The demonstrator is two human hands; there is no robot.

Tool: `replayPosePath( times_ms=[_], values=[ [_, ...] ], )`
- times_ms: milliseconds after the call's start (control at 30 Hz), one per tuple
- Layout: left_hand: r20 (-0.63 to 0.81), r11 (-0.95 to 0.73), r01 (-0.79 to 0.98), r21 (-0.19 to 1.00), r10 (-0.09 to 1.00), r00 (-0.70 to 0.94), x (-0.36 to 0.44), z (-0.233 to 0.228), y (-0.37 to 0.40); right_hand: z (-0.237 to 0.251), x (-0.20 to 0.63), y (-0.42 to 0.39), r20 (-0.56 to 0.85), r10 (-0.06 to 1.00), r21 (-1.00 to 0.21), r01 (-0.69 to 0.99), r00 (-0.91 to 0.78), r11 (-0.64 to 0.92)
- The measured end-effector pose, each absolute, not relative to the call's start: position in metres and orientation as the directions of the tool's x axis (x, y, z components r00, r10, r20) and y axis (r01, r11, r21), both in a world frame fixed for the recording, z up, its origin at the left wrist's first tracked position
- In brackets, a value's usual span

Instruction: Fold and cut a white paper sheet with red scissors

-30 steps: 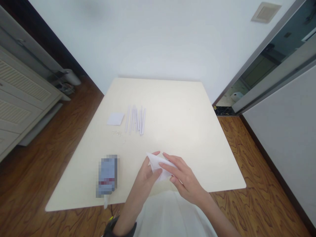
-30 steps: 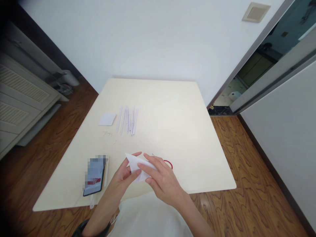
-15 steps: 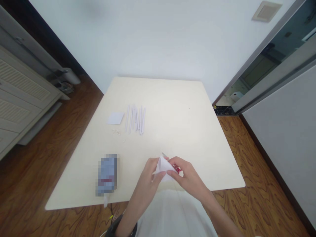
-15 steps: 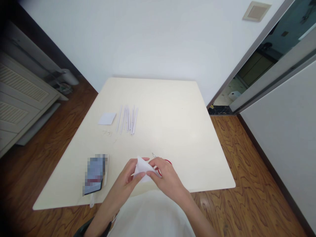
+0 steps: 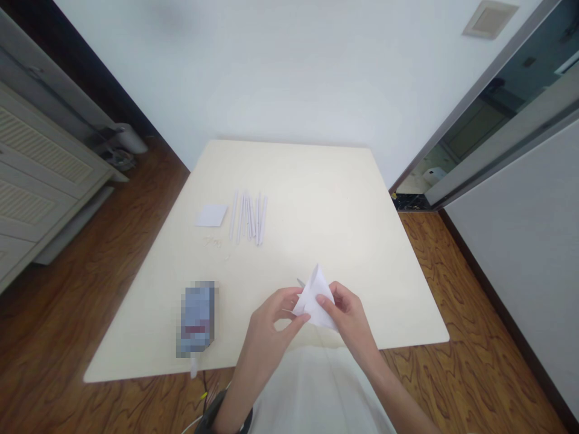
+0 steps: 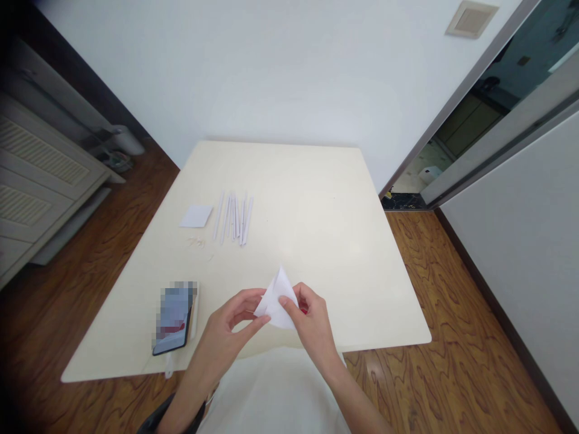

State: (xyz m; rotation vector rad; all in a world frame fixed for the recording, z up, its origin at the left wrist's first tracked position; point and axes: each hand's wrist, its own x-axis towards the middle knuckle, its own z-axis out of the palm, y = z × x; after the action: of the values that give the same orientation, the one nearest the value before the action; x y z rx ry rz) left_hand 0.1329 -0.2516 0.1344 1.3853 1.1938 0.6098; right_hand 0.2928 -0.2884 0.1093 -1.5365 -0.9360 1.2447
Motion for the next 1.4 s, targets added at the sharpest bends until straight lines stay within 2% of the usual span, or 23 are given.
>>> replayPosePath(
  times_ms=[167,433,733,1033,1400],
  values=[
    [-0.257,0.139,0.326,0.935,0.898,0.356,0.136,0.138,-0.254,0.11,0.292,-0.291,-0.29,0.933,-0.957,-0.05,0.215,-0.286],
    [-0.238,0.115,0.347,0.931,0.912,0.334,0.133,0.138,-0.252,0.121,0.296,-0.289,-0.318,0.948,-0.94,-0.138,0.032,-0.311],
    [-0.217,0.118,0.305,0.945,0.923,0.317,0.133,0.139,-0.254,0.116,0.292,-0.289,-0.339,0.929,-0.934,-0.17,0.148,-0.314],
    [-0.245,0.153,0.297,0.943,0.92,0.306,0.136,0.139,-0.254,0.119,0.293,-0.291,-0.308,0.932,-0.951,-0.096,0.193,-0.294],
    [-0.284,0.2,0.267,0.943,0.902,0.326,0.139,0.143,-0.255,0.119,0.288,-0.292,-0.218,0.927,-0.957,0.118,0.304,-0.264]
  ],
)
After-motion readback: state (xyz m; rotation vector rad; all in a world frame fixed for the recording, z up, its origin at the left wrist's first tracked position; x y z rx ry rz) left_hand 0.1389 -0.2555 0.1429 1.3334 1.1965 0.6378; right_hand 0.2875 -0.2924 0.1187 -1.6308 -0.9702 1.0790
